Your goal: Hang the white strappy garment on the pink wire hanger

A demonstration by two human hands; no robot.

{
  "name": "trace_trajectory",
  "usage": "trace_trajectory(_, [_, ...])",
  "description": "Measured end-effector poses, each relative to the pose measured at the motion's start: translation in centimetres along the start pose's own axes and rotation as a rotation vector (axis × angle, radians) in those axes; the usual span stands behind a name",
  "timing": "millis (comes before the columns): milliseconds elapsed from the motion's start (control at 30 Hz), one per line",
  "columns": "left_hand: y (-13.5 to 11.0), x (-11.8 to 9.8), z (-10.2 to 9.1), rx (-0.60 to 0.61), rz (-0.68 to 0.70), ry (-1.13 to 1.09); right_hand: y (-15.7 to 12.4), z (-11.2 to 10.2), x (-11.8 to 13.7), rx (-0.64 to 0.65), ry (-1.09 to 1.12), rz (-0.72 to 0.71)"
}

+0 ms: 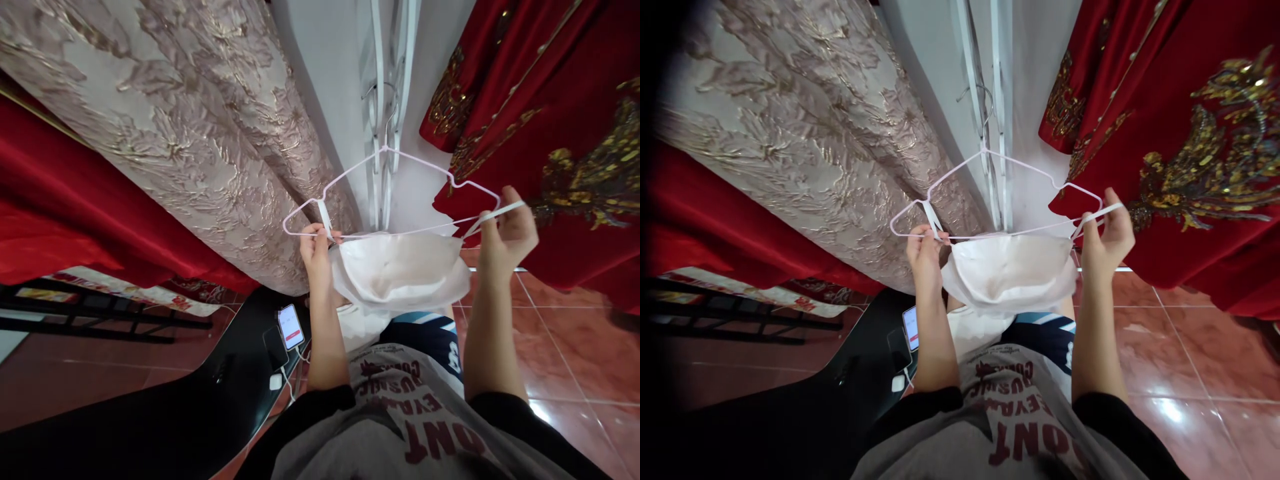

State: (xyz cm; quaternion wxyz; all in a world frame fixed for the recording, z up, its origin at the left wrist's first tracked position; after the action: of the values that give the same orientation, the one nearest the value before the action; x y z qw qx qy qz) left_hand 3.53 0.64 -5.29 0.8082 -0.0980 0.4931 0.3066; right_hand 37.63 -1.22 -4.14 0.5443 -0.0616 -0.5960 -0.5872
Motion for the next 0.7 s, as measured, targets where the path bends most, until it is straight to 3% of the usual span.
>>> trace_trajectory(167, [0.1,0.2,0.1,-0.019,-0.025,-0.023,4.1,3.3,2.8,0.36,-0.186,-0.017])
trace_trajectory(267, [0.2,0.3,0.1,-0.02,-0.032,-0.014,4.1,5.1,5.1,0.507,-0.245,-0.184])
trace_trajectory(367, [-0.1,0.2,0.2,-0.03,-0.058,0.0,2.1,5.7,7.0,0.4,-0.145,-0.383])
trace_trajectory(433, [-0.4,-0.1,0.3,-0.03,-0.062,-0.005,-0.1,5.8,7.6,0.319,-0.041,-0.42])
trace_trajectory(467, [-0.5,-0.2,0.4,-0.029,-0.056,-0.013,-1.4,6.1,7.6,0.364,-0.003,-0.402])
trace_trajectory(600, [-1.0,-0.4,0.3,-0.025,-0.048,-0.018,-6.9,7.7,6.2,0.876,-0.057,-0.263])
trace_trajectory(633, [-1.0,-0.2,0.1,-0.024,-0.063,0.0,-7.7,7.8,5.9,0.93,-0.105,-0.253])
trace_trajectory(700, [-1.1,0.1,-0.5,0.003,-0.116,0.06,-8.4,7.6,5.3,0.909,-0.174,-0.258])
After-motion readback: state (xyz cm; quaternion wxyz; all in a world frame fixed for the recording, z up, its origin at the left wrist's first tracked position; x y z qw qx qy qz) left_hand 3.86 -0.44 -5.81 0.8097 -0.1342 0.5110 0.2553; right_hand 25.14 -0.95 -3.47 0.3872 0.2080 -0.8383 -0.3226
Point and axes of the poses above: each hand's wrist, its own y-axis towards the middle knuckle, its own z-axis out of the palm, x = y × z, the point moved 4 cm from there along y, towards the middle knuckle, and after that the axes turned 13 degrees about -x, right-handed, at the moved point
